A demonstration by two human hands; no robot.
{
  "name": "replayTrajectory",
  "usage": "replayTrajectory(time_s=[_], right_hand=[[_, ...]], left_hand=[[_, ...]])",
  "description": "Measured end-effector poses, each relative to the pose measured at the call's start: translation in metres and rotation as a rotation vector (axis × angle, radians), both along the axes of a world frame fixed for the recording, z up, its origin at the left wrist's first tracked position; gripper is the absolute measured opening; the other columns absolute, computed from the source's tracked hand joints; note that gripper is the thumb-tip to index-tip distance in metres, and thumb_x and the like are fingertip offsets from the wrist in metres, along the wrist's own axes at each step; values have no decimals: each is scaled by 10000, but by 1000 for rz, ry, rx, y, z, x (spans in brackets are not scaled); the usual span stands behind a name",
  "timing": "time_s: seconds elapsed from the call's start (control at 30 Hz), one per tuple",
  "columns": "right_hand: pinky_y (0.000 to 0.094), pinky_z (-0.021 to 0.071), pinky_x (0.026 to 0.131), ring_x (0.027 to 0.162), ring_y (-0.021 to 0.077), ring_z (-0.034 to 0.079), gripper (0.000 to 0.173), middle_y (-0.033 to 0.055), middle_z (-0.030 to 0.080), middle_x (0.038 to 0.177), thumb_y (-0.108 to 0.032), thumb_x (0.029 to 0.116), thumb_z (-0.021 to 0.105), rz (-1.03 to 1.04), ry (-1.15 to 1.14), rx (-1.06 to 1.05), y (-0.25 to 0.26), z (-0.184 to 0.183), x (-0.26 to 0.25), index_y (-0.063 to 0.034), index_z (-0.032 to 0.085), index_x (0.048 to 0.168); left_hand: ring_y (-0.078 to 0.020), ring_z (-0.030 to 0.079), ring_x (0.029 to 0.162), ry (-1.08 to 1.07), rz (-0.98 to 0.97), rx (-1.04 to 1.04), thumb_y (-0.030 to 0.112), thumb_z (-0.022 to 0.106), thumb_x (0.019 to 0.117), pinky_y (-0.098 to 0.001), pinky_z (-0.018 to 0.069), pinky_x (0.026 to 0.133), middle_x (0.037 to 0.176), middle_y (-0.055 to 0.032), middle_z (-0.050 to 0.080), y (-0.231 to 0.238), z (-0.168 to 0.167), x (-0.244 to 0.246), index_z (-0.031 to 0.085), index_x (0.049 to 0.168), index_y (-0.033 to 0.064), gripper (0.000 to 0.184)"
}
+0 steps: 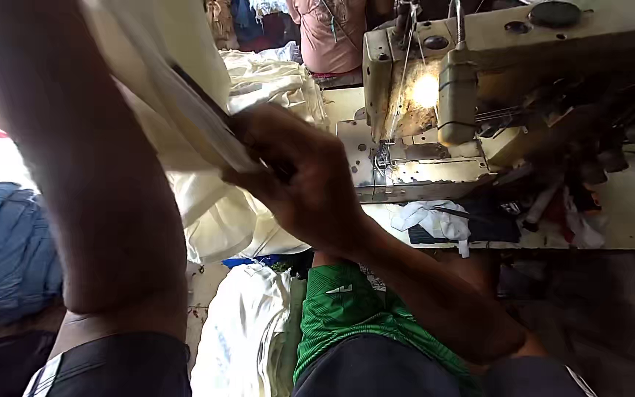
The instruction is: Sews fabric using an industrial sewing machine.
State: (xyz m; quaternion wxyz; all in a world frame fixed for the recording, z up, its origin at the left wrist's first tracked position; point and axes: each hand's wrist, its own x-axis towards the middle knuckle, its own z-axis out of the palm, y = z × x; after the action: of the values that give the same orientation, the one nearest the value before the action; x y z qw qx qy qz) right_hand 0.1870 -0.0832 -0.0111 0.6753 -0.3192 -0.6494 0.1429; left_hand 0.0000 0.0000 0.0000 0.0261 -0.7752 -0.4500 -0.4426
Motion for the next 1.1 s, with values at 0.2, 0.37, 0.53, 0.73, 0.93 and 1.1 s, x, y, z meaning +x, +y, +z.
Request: replayTrajectory(time_s=[0.2,0.37,0.53,0.73,0.93,1.1], right_hand=[[229,422,439,494,60,469,130,22,571,713,-87,940,707,301,519,-549,-71,-147,69,-72,600,1013],[247,461,486,564,97,520,230,36,595,777,-169,889,780,-301,365,-746,-98,-205,106,-45,634,1017],[456,598,700,839,260,705,328,139,700,1082,-239,928,728,-858,-413,-613,-87,-196,93,-39,692,1186],[442,596,672,811,206,714,346,58,734,1016,-299,1005,667,-765,-456,-455,-62,-179,92,-130,688,1306],[315,575,592,636,116,651,137,30,712,807,-185,1016,648,-348,136,-572,-69,-188,106,-96,744,1054],[289,516,523,554,124,570,127,83,682,758,-111,989,673,-171,472,-628,-83,-187,111,-27,751,1041]], left_hand=[[-407,605,1151,458,-546,-144,47,716,837,-636,506,944,1294,-225,590,81,29,103,592,1327,75,506],[-41,649,792,548,-1158,-507,202,816,851,-234,566,685,924,67,707,88,-56,92,785,1061,190,213],[-25,635,794,504,-1168,-412,259,758,927,-219,531,699,866,63,694,69,-57,114,801,973,179,102],[-10,643,768,478,-1093,-382,281,775,915,-220,534,675,829,71,704,49,-46,129,797,927,176,108],[-48,641,818,398,-866,-401,358,794,894,-298,526,751,877,60,704,48,-54,127,783,924,194,168],[-122,616,1207,159,-788,-444,278,689,982,-385,504,1046,1229,-15,688,41,-90,141,723,1041,112,179]])
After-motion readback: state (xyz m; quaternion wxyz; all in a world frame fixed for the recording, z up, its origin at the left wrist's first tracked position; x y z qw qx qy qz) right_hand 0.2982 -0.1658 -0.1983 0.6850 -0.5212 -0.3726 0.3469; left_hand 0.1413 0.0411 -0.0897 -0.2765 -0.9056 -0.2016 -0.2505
